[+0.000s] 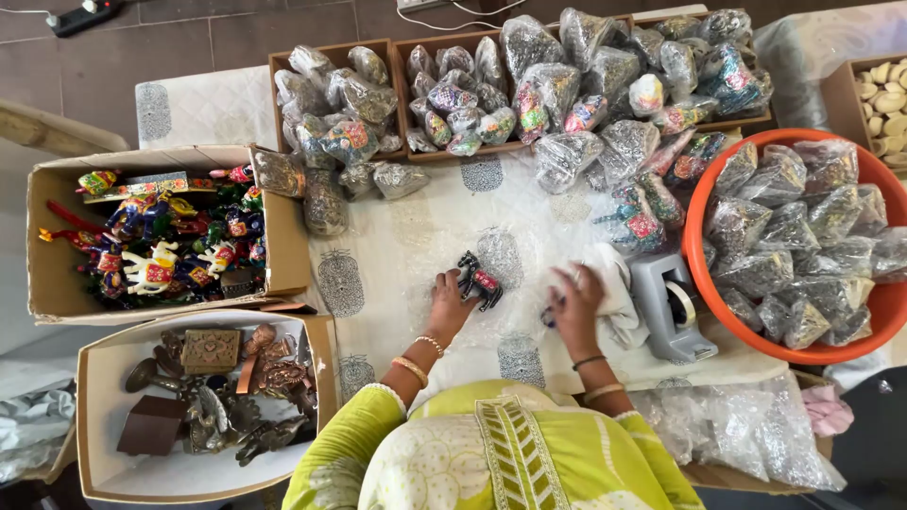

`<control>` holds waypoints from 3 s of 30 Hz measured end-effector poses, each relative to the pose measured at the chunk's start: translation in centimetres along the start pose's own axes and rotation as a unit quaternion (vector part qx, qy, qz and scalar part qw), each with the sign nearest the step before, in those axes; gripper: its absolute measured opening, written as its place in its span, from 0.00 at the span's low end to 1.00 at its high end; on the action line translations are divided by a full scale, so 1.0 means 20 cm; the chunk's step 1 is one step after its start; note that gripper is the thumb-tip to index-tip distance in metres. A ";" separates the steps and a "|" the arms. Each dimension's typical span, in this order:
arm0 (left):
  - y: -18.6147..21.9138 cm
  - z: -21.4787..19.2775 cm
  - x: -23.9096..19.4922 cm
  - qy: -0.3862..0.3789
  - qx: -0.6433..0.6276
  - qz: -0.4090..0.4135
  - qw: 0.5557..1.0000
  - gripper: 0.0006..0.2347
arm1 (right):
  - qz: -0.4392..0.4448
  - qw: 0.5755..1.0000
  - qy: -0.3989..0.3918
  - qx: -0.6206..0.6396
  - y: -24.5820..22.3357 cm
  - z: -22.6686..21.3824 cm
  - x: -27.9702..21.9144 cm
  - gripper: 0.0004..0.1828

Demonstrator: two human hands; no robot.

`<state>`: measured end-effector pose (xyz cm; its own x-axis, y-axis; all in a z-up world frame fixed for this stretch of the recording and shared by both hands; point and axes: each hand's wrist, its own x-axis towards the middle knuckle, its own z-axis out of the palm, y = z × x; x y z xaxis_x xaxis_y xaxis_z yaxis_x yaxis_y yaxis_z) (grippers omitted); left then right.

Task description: The person wraps decorative figurines in clear plastic film at a work table, twisting the film closed around each item and placing the wrapped piece with the others. They use a tape dispenser and scissors on the table and handle items one at a time from boxes of unwrapped figurines.

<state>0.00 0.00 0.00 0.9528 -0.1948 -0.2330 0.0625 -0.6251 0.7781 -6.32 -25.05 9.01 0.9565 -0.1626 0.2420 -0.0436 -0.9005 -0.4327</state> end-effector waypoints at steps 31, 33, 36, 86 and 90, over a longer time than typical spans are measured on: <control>-0.07 -0.09 0.01 0.083 -0.201 0.001 0.976 0.25 | -0.175 0.950 -0.206 0.158 -0.46 0.45 0.34 0.25; -0.12 -0.06 0.03 0.066 -0.215 -0.031 0.974 0.23 | -0.214 0.954 -0.176 0.115 -0.46 0.46 0.29 0.26; -0.13 -0.05 0.02 0.080 -0.201 -0.014 0.976 0.22 | -0.272 0.942 -0.180 0.075 -0.46 0.32 0.19 0.27; -0.20 -0.03 0.06 0.016 -0.023 0.094 0.995 0.28 | -0.175 0.965 -0.162 0.109 -0.26 0.31 0.09 0.31; 0.01 -0.21 0.00 -0.017 -0.056 0.054 0.997 0.36 | -0.008 0.976 -0.088 0.198 0.04 0.29 0.10 0.22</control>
<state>1.19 2.99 2.60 0.9455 -0.2824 -0.1624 -0.0050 -0.5110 0.8596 -2.70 -23.81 4.21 0.9924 -0.0459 0.1144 0.0544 -0.6698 -0.7406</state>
